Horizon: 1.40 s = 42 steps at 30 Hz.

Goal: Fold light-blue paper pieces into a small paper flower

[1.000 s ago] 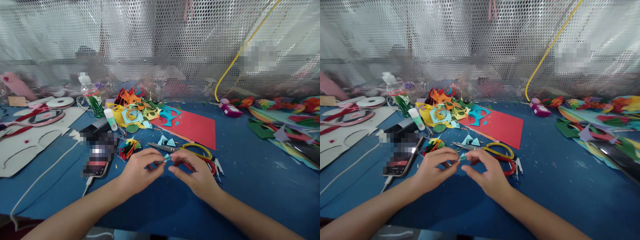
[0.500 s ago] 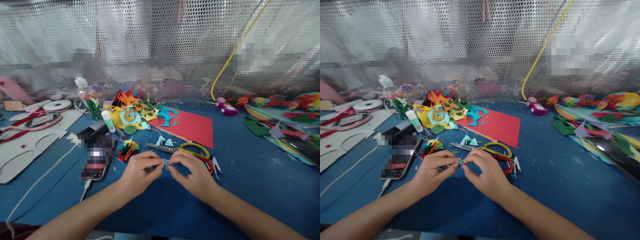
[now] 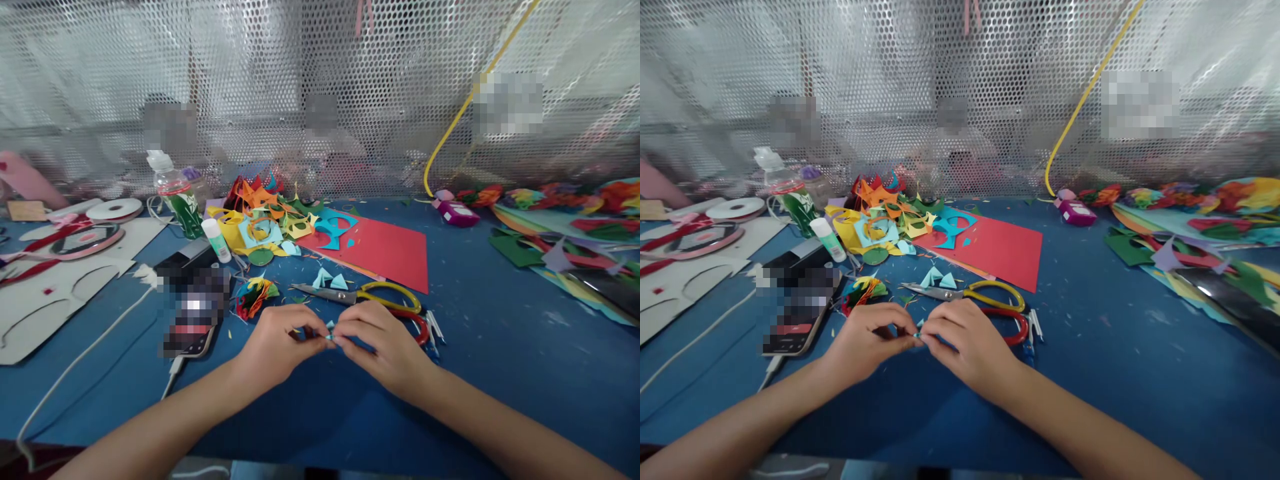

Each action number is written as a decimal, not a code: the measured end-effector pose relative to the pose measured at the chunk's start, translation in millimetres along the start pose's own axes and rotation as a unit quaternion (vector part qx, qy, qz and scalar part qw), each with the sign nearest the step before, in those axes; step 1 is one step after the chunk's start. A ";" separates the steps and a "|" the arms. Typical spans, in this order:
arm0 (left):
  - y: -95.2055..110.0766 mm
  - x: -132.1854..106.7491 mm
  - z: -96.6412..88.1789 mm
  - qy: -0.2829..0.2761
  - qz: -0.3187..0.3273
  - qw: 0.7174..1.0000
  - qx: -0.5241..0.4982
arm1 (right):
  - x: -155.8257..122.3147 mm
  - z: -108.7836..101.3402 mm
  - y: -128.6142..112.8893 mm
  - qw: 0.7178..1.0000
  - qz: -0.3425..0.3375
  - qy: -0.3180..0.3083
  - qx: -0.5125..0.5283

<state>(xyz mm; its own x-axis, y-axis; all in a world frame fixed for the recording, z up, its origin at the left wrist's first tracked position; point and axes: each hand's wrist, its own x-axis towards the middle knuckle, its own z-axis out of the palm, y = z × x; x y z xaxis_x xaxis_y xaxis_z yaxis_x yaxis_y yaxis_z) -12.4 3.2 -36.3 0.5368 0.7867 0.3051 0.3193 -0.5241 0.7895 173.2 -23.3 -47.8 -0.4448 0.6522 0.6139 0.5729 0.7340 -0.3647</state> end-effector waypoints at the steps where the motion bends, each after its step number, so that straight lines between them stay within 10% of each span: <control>1: -0.3 -0.2 0.2 -0.004 -0.006 1.000 0.006 | 0.0 -0.1 0.8 1.000 -0.013 -0.009 -0.002; 28: -10.7 5.0 -7.9 0.034 0.043 0.998 -0.037 | -3.5 -1.7 12.3 0.992 0.083 0.047 0.079; 34: -30.6 17.4 -15.1 0.111 -0.046 0.991 0.057 | -2.3 1.4 42.2 0.980 0.187 0.038 0.057; 42: -43.6 23.7 -20.9 0.122 -0.008 0.980 0.155 | -6.6 5.3 92.0 0.959 0.269 0.046 0.081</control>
<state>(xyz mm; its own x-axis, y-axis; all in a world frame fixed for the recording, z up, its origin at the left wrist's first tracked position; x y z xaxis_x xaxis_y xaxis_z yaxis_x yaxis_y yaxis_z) -29.9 51.6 -52.4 0.3399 0.8302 0.4419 0.5684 -0.5557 0.6067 225.2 40.9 -89.2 -0.0493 0.9304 0.3631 0.5854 0.3215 -0.7443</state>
